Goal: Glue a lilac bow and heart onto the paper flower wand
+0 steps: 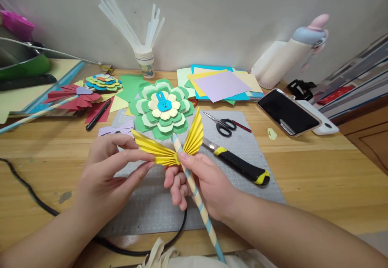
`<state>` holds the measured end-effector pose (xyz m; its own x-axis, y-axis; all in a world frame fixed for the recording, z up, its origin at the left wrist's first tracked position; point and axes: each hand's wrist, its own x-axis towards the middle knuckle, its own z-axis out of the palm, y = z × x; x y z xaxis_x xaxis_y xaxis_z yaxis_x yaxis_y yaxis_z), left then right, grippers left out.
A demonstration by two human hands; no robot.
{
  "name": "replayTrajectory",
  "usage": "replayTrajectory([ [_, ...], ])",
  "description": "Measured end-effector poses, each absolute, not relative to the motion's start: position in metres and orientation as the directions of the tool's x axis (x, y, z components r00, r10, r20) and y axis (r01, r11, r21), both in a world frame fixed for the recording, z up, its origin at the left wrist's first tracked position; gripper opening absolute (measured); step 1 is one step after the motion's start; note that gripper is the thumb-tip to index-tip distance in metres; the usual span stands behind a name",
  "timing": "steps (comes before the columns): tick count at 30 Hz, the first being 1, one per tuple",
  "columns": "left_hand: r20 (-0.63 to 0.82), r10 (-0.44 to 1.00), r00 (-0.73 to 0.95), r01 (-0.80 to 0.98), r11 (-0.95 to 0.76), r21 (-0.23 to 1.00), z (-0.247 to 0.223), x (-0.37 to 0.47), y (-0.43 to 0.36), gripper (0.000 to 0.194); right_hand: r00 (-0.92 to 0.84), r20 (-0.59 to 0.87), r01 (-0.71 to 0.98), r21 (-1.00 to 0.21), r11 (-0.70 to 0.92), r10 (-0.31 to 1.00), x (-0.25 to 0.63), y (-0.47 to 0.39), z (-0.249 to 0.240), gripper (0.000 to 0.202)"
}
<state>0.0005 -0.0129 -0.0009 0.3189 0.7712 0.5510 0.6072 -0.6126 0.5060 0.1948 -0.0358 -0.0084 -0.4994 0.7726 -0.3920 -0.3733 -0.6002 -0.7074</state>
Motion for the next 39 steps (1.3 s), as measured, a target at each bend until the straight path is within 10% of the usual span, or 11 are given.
replayTrajectory([
  [28,0.657,0.553,0.513,0.690,-0.721,0.069,-0.0036,-0.0028,-0.0120,0.013,-0.589,-0.355,-0.367,-0.683,-0.631,0.726,0.1956,-0.0324,-0.0084,0.048],
  [39,0.665,0.644,0.378,0.606,-0.715,0.348,0.0024,0.0029,-0.0132,0.011,-0.645,-0.327,-0.377,-0.650,-0.660,0.690,0.1988,-0.0340,-0.0112,0.052],
])
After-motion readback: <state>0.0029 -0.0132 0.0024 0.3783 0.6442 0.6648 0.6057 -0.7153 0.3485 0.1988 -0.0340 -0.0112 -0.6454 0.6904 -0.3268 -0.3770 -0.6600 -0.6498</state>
